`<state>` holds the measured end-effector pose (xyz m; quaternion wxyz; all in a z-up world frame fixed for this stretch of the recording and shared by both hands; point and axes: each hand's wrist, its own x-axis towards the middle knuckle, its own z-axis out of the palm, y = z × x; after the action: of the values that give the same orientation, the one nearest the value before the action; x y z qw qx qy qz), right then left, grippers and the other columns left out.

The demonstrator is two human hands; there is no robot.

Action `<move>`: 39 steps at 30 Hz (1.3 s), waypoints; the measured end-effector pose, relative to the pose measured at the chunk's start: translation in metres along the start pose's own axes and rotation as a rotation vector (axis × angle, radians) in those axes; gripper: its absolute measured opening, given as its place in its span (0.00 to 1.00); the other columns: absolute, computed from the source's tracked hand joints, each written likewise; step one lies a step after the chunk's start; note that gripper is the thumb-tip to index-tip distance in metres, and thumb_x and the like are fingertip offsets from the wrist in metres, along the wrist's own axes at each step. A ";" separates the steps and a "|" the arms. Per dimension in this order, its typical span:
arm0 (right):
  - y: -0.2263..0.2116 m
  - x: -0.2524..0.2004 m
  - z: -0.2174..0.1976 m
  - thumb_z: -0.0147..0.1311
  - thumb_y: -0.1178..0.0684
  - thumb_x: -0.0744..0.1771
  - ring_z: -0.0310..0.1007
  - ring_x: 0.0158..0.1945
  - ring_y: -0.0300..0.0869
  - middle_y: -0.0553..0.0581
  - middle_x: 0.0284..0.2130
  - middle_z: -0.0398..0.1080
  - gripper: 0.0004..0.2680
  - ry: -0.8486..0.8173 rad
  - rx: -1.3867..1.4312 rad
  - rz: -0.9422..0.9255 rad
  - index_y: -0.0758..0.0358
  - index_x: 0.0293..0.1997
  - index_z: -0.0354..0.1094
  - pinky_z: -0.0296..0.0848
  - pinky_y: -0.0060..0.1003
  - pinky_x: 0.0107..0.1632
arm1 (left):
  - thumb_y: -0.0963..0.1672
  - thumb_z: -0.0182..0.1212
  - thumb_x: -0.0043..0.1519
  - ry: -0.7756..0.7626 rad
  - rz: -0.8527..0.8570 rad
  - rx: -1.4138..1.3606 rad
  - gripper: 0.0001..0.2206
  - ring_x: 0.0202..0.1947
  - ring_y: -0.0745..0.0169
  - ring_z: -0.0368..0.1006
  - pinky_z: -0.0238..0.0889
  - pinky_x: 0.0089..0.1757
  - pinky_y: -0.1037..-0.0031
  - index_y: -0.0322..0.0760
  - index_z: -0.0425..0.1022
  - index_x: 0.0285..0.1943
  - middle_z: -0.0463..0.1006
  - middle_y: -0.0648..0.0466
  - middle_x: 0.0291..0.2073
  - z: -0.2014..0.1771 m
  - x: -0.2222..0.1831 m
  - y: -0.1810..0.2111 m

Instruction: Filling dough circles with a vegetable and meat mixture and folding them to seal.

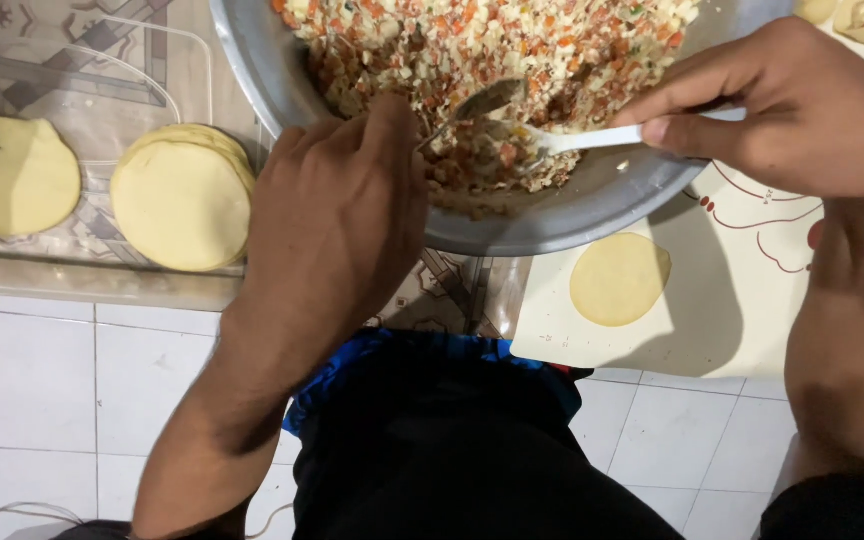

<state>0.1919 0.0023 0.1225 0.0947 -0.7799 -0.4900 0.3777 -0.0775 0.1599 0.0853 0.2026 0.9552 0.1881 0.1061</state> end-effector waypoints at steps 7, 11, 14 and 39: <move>0.005 -0.030 -0.002 0.58 0.61 0.69 0.71 0.40 0.40 0.60 0.35 0.78 0.08 0.128 0.110 0.069 0.65 0.54 0.78 0.63 0.34 0.39 | 0.39 0.50 0.69 0.000 -0.052 -0.008 0.03 0.19 0.39 0.66 0.61 0.29 0.50 0.35 0.63 0.43 0.71 0.47 0.19 -0.003 -0.003 0.005; 0.014 -0.040 0.003 0.58 0.63 0.71 0.64 0.33 0.38 0.62 0.30 0.75 0.08 0.209 0.209 0.132 0.66 0.55 0.78 0.56 0.31 0.32 | 0.41 0.48 0.71 -0.111 -0.136 -0.054 0.03 0.17 0.37 0.69 0.62 0.24 0.47 0.36 0.63 0.49 0.69 0.45 0.16 -0.011 -0.001 0.017; 0.015 -0.040 0.012 0.55 0.65 0.72 0.40 0.22 0.35 0.54 0.17 0.57 0.07 0.251 0.290 0.095 0.66 0.54 0.77 0.38 0.31 0.24 | 0.41 0.45 0.74 -0.169 -0.187 0.011 0.05 0.16 0.47 0.71 0.66 0.18 0.57 0.37 0.61 0.44 0.69 0.51 0.16 -0.007 0.003 0.016; 0.051 -0.100 0.019 0.49 0.67 0.72 0.36 0.19 0.36 0.55 0.13 0.48 0.09 0.330 0.405 0.104 0.75 0.58 0.71 0.34 0.32 0.26 | 0.42 0.51 0.71 -0.195 -0.049 -0.226 0.06 0.15 0.41 0.64 0.52 0.19 0.49 0.36 0.62 0.41 0.68 0.46 0.17 -0.018 0.012 0.062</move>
<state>0.1906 -0.1115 0.1322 0.3079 -0.8203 -0.3414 0.3403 -0.0522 0.1188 0.1294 0.3286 0.9272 0.1777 0.0281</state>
